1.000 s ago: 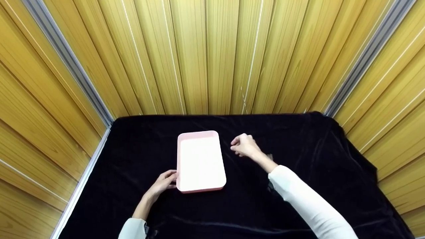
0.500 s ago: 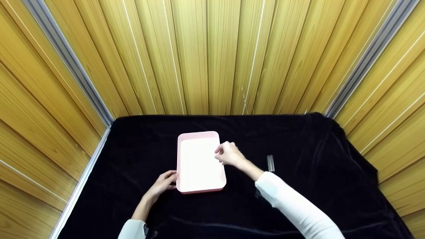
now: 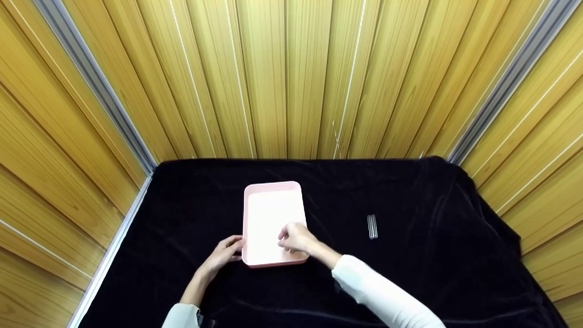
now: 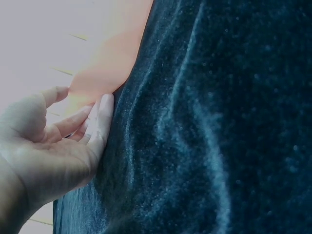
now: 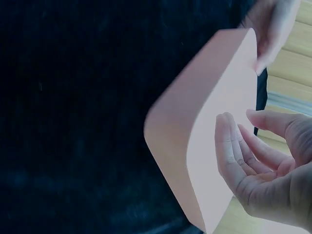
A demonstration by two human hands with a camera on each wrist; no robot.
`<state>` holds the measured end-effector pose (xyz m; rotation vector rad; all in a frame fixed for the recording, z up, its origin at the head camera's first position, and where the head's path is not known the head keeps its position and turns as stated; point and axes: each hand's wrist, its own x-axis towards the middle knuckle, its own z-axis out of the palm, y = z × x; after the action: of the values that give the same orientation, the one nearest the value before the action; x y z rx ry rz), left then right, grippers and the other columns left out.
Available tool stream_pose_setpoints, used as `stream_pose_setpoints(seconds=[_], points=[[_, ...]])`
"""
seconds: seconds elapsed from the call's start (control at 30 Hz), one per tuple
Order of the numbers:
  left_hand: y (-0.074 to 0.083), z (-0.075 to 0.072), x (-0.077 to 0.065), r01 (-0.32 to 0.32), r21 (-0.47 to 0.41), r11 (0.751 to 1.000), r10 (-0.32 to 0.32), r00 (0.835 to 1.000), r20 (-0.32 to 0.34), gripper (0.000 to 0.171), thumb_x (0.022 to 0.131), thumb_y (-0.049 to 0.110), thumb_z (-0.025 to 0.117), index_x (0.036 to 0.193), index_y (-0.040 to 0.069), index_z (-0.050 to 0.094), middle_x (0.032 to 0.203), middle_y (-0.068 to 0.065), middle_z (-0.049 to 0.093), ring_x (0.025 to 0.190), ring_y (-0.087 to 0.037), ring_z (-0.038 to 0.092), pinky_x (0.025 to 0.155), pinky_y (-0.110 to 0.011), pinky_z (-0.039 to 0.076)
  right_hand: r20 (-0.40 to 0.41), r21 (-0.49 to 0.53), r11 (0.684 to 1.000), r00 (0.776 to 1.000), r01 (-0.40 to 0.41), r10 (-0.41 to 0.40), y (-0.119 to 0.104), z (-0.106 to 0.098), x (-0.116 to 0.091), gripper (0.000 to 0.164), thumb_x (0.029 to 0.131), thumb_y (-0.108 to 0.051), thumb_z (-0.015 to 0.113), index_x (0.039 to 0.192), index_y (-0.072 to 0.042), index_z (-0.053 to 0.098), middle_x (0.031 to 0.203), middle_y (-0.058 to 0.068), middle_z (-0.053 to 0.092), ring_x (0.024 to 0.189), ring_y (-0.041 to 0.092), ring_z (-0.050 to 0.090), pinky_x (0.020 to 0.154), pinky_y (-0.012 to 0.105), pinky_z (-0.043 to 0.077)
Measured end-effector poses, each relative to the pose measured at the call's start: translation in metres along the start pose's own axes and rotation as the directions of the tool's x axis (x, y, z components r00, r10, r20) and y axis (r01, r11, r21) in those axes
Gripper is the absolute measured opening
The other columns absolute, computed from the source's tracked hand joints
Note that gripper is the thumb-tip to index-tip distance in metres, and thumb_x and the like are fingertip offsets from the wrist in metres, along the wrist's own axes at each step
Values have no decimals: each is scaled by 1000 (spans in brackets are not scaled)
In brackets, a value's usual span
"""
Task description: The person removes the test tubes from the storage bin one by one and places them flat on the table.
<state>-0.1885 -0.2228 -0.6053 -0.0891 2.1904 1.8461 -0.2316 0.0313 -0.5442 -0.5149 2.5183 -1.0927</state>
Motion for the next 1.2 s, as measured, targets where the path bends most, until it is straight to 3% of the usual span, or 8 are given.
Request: stream_pose_setpoints(seconds=[0.2, 0.4, 0.6, 0.77, 0.97, 1.1, 1.2], points=[[-1, 2, 2, 2, 4, 1000, -2, 1000, -15, 45, 106, 20, 51, 137, -13, 51, 114, -17, 69, 96, -13, 66, 83, -30, 59, -6, -64, 998, 1000, -20, 20, 3, 20, 1, 9, 83, -3, 76, 89, 3, 74, 72, 15, 75, 60, 22, 72, 58, 21, 55], [-2, 2, 1, -7, -5, 1000, 7, 1000, 0, 47, 107, 22, 51, 137, -14, 50, 117, -21, 69, 99, -14, 66, 84, -29, 58, -36, -62, 998, 999, -24, 22, 4, 34, 0, 6, 82, -6, 75, 81, 0, 74, 65, 11, 74, 52, 5, 58, 68, 24, 56], [-3, 1, 2, -6, -37, 999, 5, 1000, -6, 46, 106, 21, 53, 136, -13, 52, 115, -19, 69, 97, -13, 66, 84, -27, 59, -109, -64, 998, 994, -17, 10, 4, 43, 2, 22, 87, -13, 74, 69, -1, 75, 60, 11, 71, 51, 6, 50, 67, 27, 54], [-2, 0, 1, 4, -50, 999, -4, 1000, 4, 47, 106, 22, 52, 138, -13, 50, 117, -18, 68, 99, -13, 66, 85, -27, 59, -147, -62, 998, 989, -33, 24, 4, 47, 3, 23, 83, -13, 78, 64, -2, 72, 50, -3, 57, 51, 7, 46, 57, 22, 45], [-3, 1, -1, 5, -33, 999, -5, 1000, -18, 47, 107, 21, 52, 139, -14, 49, 122, -23, 66, 103, -18, 66, 88, -31, 58, -132, -116, 990, 989, -76, 60, -1, 49, 3, 48, 83, -14, 74, 46, -18, 43, 43, -12, 32, 46, 9, 32, 46, 23, 28], [-4, 2, 0, 5, -18, 1000, -5, 1000, -23, 47, 107, 22, 51, 138, -14, 49, 122, -22, 66, 103, -16, 65, 87, -31, 58, -135, -184, 977, 987, -109, 84, -6, 52, 2, 49, 80, -14, 69, 47, -21, 35, 44, -9, 33, 48, 14, 35, 45, 28, 31], [-3, 3, 0, 10, -17, 1000, -11, 1000, -27, 46, 107, 22, 51, 138, -13, 50, 119, -19, 67, 100, -15, 65, 85, -30, 58, -146, -212, 966, 982, -147, 117, -8, 53, 2, 42, 80, -17, 70, 51, -20, 39, 51, -4, 43, 54, 18, 45, 49, 32, 39]])
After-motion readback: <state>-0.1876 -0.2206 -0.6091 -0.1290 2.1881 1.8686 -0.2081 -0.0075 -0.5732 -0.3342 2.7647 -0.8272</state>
